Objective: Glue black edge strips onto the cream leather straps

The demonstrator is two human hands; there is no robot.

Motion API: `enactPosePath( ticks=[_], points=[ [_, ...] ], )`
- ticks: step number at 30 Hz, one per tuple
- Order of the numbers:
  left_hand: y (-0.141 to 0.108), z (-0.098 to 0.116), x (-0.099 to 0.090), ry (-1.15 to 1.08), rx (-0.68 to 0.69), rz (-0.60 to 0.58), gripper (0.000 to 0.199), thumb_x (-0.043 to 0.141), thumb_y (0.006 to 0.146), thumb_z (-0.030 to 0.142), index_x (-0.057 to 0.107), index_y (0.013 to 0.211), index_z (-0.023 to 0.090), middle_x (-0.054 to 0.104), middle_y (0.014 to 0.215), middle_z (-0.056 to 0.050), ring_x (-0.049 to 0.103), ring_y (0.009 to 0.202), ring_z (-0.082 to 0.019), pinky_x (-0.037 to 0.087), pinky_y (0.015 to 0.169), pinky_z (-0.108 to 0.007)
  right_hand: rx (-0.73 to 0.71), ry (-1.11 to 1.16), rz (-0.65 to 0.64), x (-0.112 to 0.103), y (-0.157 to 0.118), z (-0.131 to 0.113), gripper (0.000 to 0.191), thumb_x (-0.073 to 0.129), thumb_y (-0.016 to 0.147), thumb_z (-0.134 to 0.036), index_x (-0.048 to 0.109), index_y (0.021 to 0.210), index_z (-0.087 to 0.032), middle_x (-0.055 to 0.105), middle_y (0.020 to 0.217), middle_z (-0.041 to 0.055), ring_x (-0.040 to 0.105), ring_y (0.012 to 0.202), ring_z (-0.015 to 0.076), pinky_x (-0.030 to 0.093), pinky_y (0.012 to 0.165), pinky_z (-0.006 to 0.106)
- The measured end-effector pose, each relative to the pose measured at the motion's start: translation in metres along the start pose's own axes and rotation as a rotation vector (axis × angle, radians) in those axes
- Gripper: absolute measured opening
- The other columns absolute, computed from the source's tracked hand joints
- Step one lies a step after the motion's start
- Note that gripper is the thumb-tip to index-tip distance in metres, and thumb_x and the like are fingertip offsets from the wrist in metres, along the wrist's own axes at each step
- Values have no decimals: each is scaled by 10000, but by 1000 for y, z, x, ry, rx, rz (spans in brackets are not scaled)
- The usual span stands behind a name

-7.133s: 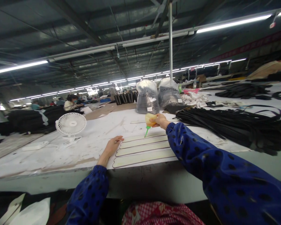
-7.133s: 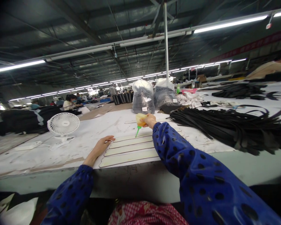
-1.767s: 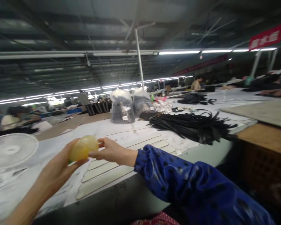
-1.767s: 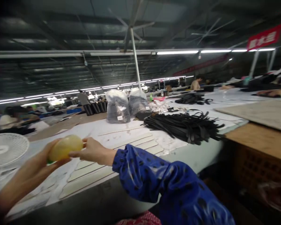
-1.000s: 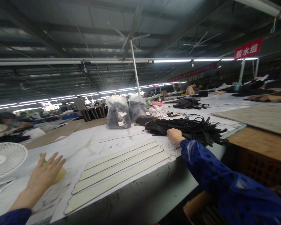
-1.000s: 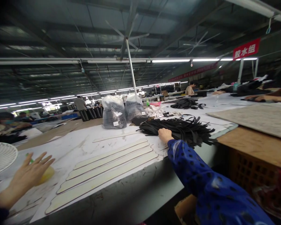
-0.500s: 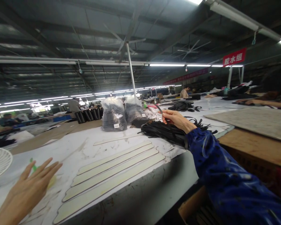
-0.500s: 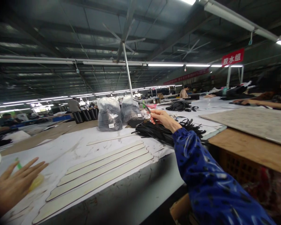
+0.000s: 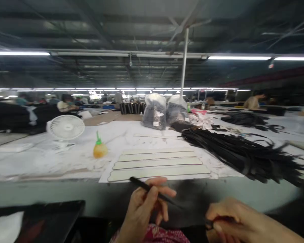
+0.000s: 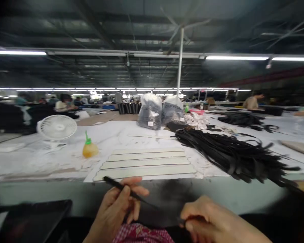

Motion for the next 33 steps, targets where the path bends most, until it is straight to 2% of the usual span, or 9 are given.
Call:
enactPosePath(
  ticks=[5, 8, 12, 16, 18, 22, 27, 30, 33],
  points=[
    [8, -14, -11, -70, 7, 70, 339, 592, 863, 457, 632, 913, 124, 727, 836, -131, 569, 466, -83, 352, 396, -159, -41, -162, 68, -3, 27, 16, 441, 474, 874, -564, 670, 1098, -239, 683, 927, 78, 651, 711, 181, 546, 667, 261],
    [9, -18, -10, -93, 39, 55, 292, 571, 885, 415, 621, 887, 127, 701, 871, -121, 581, 521, -93, 364, 423, -171, -143, -124, 155, 5, 52, -6, 484, 460, 893, -544, 607, 1231, -231, 689, 973, 78, 654, 793, 203, 550, 741, 309],
    [7, -14, -7, -146, 148, -25, 239, 563, 896, 364, 618, 825, 143, 605, 904, -61, 562, 611, -91, 429, 546, -223, -363, -71, 344, 19, 81, -45, 436, 499, 888, -513, 607, 1207, -238, 663, 1088, 87, 626, 981, 230, 499, 907, 383],
    [4, -9, -16, -99, 186, -7, 213, 532, 914, 341, 602, 830, 159, 530, 772, -16, 514, 633, -99, 431, 612, -245, -449, -60, 254, 38, 99, -71, 413, 540, 890, -459, 565, 1250, -258, 682, 953, 62, 646, 787, 187, 544, 777, 343],
    [1, -8, -22, -46, 174, 36, 220, 529, 913, 365, 607, 891, 160, 527, 733, -12, 506, 635, -110, 426, 604, -243, -479, -68, 238, 43, 104, -76, 431, 550, 892, -443, 536, 1285, -269, 672, 994, 64, 639, 729, 162, 554, 725, 315],
    [-5, -17, -37, 68, 78, 149, 340, 546, 885, 462, 616, 819, 136, 536, 698, -13, 484, 622, -108, 417, 610, -242, -627, -216, 326, 47, 113, -80, 350, 539, 911, -381, 583, 1251, -308, 558, 1247, 81, 639, 841, 158, 532, 852, 341],
    [-17, -36, -58, 186, -79, 249, 513, 496, 869, 570, 592, 632, 125, 572, 602, -39, 534, 608, -140, 426, 611, -268, -683, -378, 255, 64, 129, -76, 284, 514, 929, -315, 640, 1183, -299, 566, 1133, 66, 640, 802, 137, 545, 782, 293],
    [-22, -26, -78, 366, -17, 303, 458, 493, 881, 533, 633, 714, 130, 597, 621, -29, 525, 579, -128, 421, 577, -251, -698, -467, 273, 67, 141, -80, 265, 510, 926, -265, 666, 1140, -270, 586, 1093, 78, 630, 883, 171, 532, 776, 300],
    [-26, 0, -113, 557, 117, 520, 330, 545, 865, 453, 666, 955, 159, 662, 766, -31, 556, 647, -137, 446, 603, -245, -677, -507, 270, 62, 158, -92, 271, 539, 905, -243, 665, 1144, -237, 631, 1005, 77, 624, 858, 181, 516, 759, 303]
  ],
)
Point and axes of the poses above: each hand's wrist, its own y-axis towards the middle knuckle, its own x-axis out of the palm, z = x × y, the point moved 4 cm from there along y, towards the middle knuckle
